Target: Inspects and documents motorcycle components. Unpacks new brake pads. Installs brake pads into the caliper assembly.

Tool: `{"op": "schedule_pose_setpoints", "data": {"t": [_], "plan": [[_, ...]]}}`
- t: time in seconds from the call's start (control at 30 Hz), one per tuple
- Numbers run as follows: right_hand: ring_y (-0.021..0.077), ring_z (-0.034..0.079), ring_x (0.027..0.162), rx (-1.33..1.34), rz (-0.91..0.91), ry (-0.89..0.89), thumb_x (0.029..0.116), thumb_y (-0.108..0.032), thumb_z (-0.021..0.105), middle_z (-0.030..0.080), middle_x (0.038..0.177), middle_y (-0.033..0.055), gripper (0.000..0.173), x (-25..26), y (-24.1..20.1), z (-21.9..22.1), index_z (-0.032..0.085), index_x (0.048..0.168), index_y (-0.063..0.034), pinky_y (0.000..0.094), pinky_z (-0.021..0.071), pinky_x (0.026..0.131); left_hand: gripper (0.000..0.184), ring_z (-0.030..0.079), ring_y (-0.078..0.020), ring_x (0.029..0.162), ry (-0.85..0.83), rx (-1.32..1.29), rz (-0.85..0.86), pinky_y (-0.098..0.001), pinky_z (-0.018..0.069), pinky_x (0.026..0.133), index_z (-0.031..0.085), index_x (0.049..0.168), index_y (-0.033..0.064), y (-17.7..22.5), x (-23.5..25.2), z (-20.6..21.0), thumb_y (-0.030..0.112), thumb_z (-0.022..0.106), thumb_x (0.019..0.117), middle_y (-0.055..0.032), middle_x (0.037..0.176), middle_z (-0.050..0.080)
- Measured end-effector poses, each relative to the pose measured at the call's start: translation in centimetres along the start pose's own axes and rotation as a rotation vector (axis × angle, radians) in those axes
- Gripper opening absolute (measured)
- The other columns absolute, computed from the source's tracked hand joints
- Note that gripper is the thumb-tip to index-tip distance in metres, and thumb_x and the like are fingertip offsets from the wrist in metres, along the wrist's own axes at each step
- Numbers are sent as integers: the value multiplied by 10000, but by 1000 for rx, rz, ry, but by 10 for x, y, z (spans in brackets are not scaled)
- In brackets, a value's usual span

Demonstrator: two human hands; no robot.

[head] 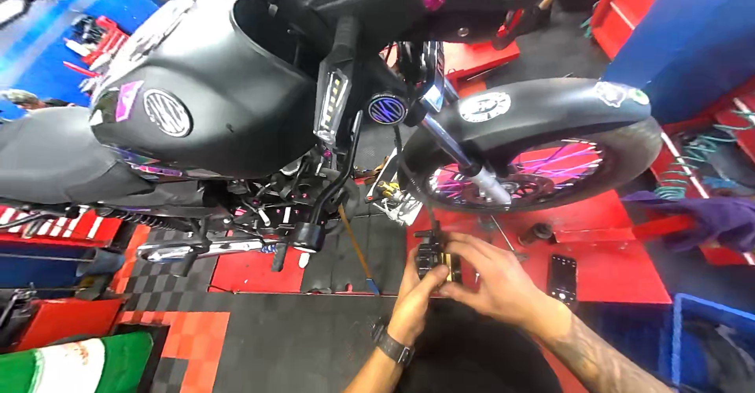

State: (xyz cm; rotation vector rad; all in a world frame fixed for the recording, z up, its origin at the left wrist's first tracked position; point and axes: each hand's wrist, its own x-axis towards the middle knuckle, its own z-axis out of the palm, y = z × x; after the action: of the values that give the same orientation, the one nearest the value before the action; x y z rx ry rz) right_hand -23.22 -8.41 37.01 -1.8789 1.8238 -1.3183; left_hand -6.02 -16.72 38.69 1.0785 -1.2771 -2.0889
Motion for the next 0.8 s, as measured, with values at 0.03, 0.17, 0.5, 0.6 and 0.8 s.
{"op": "schedule_pose_setpoints", "data": {"t": [0.03,0.17,0.5,0.6,0.8], "plan": [[126,656,1180,16,8,8,878,-597,727,644,1357,18,554,-1,1,0,677,1236,-178,359,610,907,790,684,-236,1050,4,-11,-3,-393,583,921,401,1468,9,0,1,0,303,787,845,-173,1199,664],[107,667,1127,78,29,19,878,-538,762,636,1356,15,507,-7,7,1,675,1228,-182,328,621,854,903,674,-269,1079,17,-128,-36,-420,584,931,331,1508,3,-8,5,4,259,840,807,-207,1249,633],[139,612,1267,157,113,-38,894,-525,752,604,1423,32,552,-15,13,-3,644,1311,-179,377,588,991,757,706,-273,976,144,-283,-93,-428,606,868,483,1347,-68,-21,8,26,149,881,741,-236,1102,682],[223,566,1352,342,241,45,877,-508,784,517,1525,116,782,-33,16,4,502,1492,-116,444,570,1053,722,713,-274,944,198,-336,-118,-439,618,835,492,1308,-61,-23,9,28,164,871,737,-228,1074,685],[309,569,1344,500,359,281,1001,-652,462,547,1497,156,730,-84,8,-36,465,1522,-141,528,523,1089,649,708,-283,944,226,-366,-140,-496,599,867,562,1234,-33,-34,14,8,106,893,693,-200,1066,692]]}}
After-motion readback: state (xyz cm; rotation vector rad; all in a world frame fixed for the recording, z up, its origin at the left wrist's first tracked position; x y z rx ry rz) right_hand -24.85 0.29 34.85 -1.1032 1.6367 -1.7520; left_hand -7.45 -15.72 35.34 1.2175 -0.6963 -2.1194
